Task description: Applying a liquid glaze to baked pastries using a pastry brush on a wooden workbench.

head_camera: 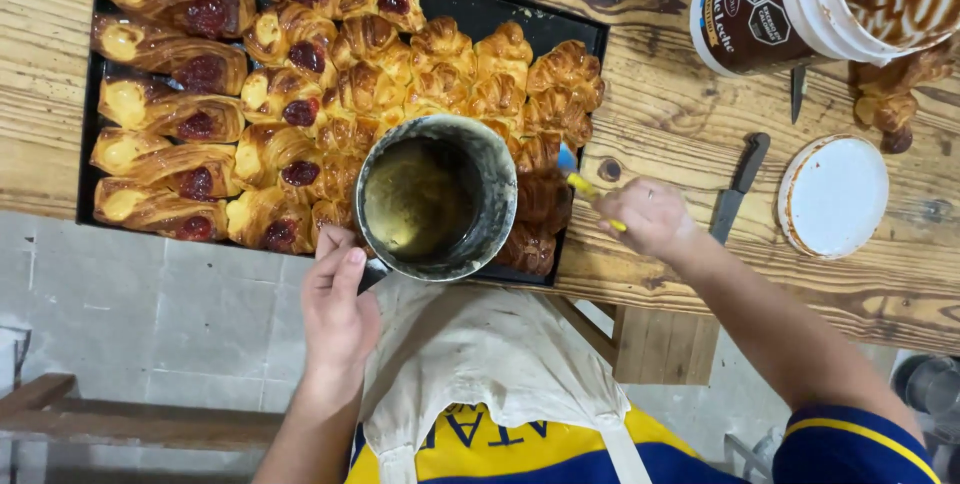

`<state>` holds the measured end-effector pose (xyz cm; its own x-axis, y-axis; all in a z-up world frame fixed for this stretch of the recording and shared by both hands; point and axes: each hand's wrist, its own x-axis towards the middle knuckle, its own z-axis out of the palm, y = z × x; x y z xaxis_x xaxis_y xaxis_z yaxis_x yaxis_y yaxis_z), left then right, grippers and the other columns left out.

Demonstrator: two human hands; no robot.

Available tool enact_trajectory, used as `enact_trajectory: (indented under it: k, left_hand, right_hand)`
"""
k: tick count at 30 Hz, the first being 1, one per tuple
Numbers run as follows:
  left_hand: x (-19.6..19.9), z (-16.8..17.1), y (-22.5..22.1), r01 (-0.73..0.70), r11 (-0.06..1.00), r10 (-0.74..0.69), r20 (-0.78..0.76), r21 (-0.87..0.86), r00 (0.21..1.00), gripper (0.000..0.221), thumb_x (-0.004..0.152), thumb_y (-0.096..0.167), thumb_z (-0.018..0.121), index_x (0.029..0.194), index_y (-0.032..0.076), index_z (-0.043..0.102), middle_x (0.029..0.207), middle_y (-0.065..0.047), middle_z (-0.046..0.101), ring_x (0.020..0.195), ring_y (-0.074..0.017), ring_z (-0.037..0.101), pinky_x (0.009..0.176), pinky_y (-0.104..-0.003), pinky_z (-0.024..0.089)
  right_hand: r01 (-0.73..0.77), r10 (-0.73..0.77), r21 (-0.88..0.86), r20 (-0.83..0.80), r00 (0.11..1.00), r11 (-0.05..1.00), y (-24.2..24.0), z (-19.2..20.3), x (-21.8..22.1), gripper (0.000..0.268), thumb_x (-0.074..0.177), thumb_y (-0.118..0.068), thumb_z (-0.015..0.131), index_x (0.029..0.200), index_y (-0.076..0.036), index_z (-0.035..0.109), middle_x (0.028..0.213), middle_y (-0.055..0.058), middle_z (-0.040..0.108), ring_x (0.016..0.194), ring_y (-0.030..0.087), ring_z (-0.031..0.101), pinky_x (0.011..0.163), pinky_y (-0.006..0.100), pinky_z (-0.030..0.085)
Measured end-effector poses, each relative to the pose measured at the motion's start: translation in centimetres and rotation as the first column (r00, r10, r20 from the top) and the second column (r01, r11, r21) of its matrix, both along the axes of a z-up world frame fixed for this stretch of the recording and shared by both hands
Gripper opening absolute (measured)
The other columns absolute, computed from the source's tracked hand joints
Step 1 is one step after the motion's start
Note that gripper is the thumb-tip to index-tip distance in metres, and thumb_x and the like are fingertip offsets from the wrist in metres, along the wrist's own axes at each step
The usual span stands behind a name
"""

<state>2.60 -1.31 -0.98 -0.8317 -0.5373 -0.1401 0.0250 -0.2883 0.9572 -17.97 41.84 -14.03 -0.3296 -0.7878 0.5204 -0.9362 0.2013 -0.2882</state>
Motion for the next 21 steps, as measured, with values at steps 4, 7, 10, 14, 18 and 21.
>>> enact_trajectory:
  k: [4,7,10,14,18,21]
  left_hand:
    - [0.3,-0.3,0.3,-0.01,1.0,0.009,-0.027,-0.003,1.0,0.04,0.098,0.02,0.061,0.064,0.018,0.039,0.094,-0.004,0.029,0.089,-0.0156,0.031,0.08,-0.031,0.029]
    - [0.4,-0.3,0.8,-0.031,1.0,0.031,-0.018,0.001,0.999,0.04,0.097,0.02,0.063,0.063,0.017,0.041,0.093,-0.004,0.031,0.09,-0.0149,0.033,0.081,-0.03,0.031]
    - [0.8,-0.3,0.9,-0.027,1.0,0.027,-0.039,0.012,0.999,0.037,0.096,0.017,0.064,0.063,0.014,0.048,0.092,-0.003,0.032,0.089,-0.0145,0.035,0.082,-0.031,0.034]
    - [0.7,-1.1,1.4,0.026,0.998,-0.026,0.008,0.05,1.0,0.034,0.096,0.02,0.065,0.066,0.012,0.051,0.092,-0.001,0.037,0.089,-0.0129,0.038,0.081,-0.028,0.033]
    - [0.5,-2.1,2.3,0.025,0.999,-0.024,-0.043,0.024,0.999,0.034,0.097,0.015,0.064,0.066,0.013,0.051,0.092,-0.004,0.035,0.089,-0.0138,0.039,0.079,-0.028,0.034]
    - [0.4,-2.2,2.3,0.044,0.998,-0.044,-0.027,0.032,0.999,0.033,0.097,0.013,0.063,0.067,0.012,0.051,0.093,-0.004,0.036,0.089,-0.0126,0.039,0.08,-0.027,0.035]
  right_hand:
    - [0.079,-0.069,-0.055,0.174,0.982,0.995,-2.3,6.2,4.8,0.029,0.103,-0.033,0.057,0.1,-0.01,0.074,0.084,0.008,0.072,0.063,0.029,0.067,0.061,0.041,0.057]
    - [0.293,-0.234,-0.136,0.338,0.911,0.946,-3.0,9.8,6.8,0.044,0.101,-0.042,0.05,0.098,-0.011,0.08,0.08,0.007,0.073,0.063,0.031,0.067,0.062,0.04,0.056]
    - [0.371,-0.25,-0.685,0.274,0.929,0.627,-6.3,13.7,7.9,0.019,0.112,-0.025,0.035,0.109,-0.009,0.046,0.071,0.018,0.052,0.054,0.032,0.05,0.055,0.043,0.049]
    - [0.553,-0.273,-0.725,0.481,0.833,0.411,-11.0,15.7,8.6,0.037,0.111,-0.037,0.047,0.093,-0.005,0.052,0.077,0.011,0.056,0.058,0.024,0.056,0.055,0.036,0.051]
    - [0.529,-0.457,-0.187,0.322,0.829,0.828,-16.4,16.7,8.1,0.032,0.108,-0.034,0.052,0.101,-0.013,0.075,0.091,0.003,0.076,0.075,0.03,0.072,0.071,0.039,0.058]
    - [0.488,-0.429,-0.223,0.265,0.864,0.844,-17.9,15.3,8.0,0.035,0.109,-0.034,0.047,0.101,-0.012,0.074,0.085,0.002,0.075,0.068,0.024,0.069,0.068,0.036,0.058]
